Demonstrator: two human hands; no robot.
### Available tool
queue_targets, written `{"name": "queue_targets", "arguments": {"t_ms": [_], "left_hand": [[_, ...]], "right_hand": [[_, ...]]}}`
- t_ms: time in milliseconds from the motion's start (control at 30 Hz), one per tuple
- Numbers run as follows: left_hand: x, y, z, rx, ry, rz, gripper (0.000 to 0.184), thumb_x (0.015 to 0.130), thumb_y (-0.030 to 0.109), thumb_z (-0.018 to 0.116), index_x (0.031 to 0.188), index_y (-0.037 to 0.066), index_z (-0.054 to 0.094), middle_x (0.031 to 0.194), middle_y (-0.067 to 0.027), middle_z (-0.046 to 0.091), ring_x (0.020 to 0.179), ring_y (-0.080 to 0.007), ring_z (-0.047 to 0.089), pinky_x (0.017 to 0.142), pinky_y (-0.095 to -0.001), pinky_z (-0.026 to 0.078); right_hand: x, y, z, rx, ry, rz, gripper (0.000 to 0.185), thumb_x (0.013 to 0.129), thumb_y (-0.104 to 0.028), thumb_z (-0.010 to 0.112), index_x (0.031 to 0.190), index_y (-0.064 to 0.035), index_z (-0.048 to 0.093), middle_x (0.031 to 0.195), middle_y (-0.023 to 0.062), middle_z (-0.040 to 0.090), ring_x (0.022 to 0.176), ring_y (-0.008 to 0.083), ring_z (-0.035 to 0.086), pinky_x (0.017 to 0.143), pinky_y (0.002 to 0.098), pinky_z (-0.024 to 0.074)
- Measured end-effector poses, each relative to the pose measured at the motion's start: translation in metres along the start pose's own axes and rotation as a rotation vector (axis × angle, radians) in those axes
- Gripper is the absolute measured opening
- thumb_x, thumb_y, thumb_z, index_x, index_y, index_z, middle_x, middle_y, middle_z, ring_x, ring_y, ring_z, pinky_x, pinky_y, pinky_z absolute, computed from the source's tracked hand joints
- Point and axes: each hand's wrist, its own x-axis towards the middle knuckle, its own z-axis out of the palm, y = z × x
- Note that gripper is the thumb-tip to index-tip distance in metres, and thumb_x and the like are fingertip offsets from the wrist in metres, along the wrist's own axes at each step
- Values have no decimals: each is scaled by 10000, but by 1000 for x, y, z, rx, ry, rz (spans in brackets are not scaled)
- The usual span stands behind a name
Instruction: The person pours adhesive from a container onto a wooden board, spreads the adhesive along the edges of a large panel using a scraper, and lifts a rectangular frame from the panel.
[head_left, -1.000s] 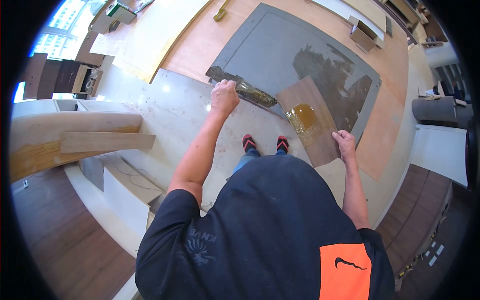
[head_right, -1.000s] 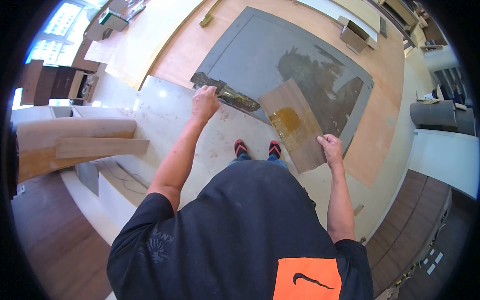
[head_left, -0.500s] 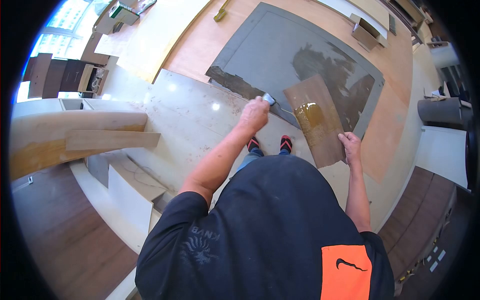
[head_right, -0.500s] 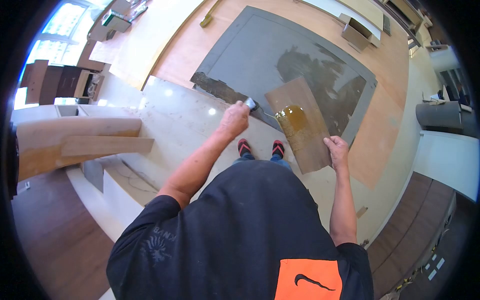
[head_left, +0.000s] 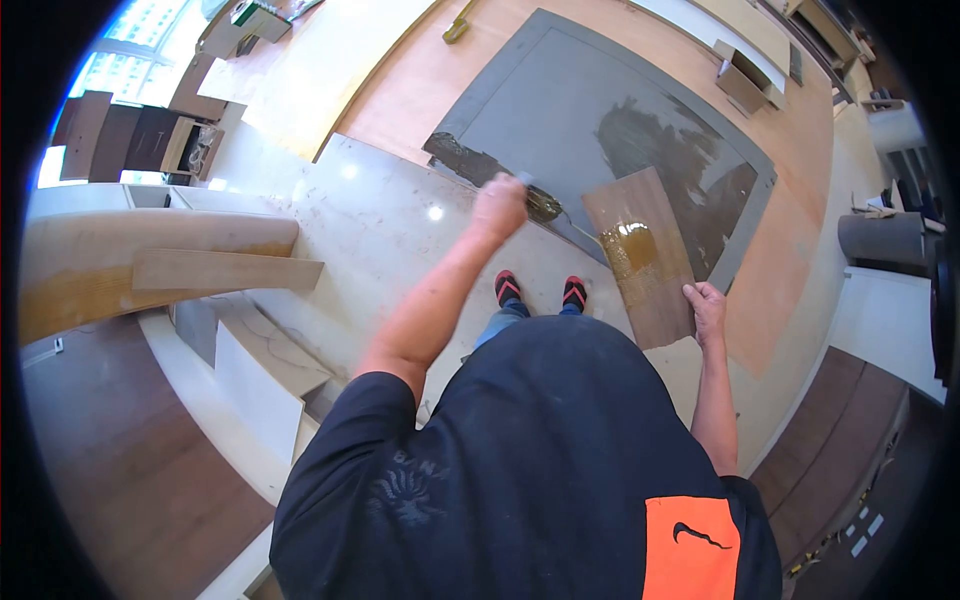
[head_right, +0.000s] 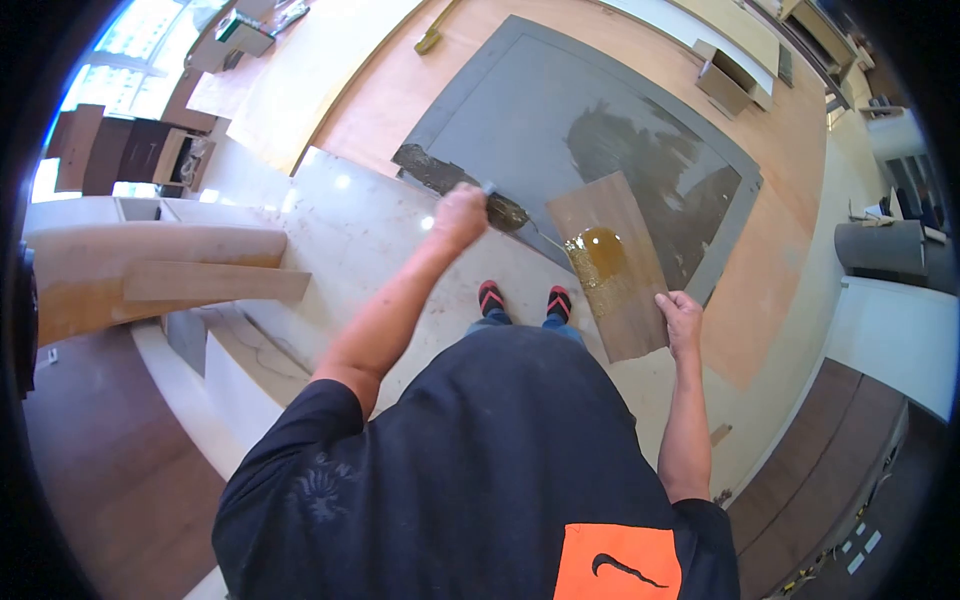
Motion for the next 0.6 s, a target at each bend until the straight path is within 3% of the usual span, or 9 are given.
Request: {"name": "queue_targets", "arguments": {"t_ms": [67, 133, 367, 600], "left_hand": [[-12, 13, 13, -55, -58, 100, 113, 847, 78, 543, 843, 6, 630, 959, -244, 637, 930, -404, 642, 835, -503, 525], [-12, 6, 10, -155, -23, 63, 120, 859, 103, 552, 844, 12, 629, 952, -240, 638, 935, -417, 634, 839, -505, 518], [38, -105, -47, 14, 140, -218, 186, 871, 134, 553, 934, -7, 655, 994, -251, 675, 973, -413, 652, 892, -488, 516], [61, -140, -65, 147, 40, -264, 214, 859, 95, 530, 975, 19, 693, 1036, -227, 684, 1006, -390, 662, 899, -455, 533]], "right_hand": [[0, 0, 1, -12, 1, 0, 125, 903, -112, 704, 901, 10, 680, 806, 6, 672, 708, 74, 585, 669, 236, 474], [0, 2, -1, -24, 3, -5, 126, 904, -115, 705, 903, 9, 682, 807, 5, 672, 709, 71, 579, 670, 236, 471], [-6, -8, 2, -67, -1, -11, 123, 905, -119, 708, 904, 1, 682, 815, 4, 676, 711, 65, 576, 683, 230, 470], [-4, -15, 6, -51, -20, 17, 118, 907, -113, 706, 907, 1, 678, 818, 7, 677, 713, 66, 579, 683, 232, 476]]}}
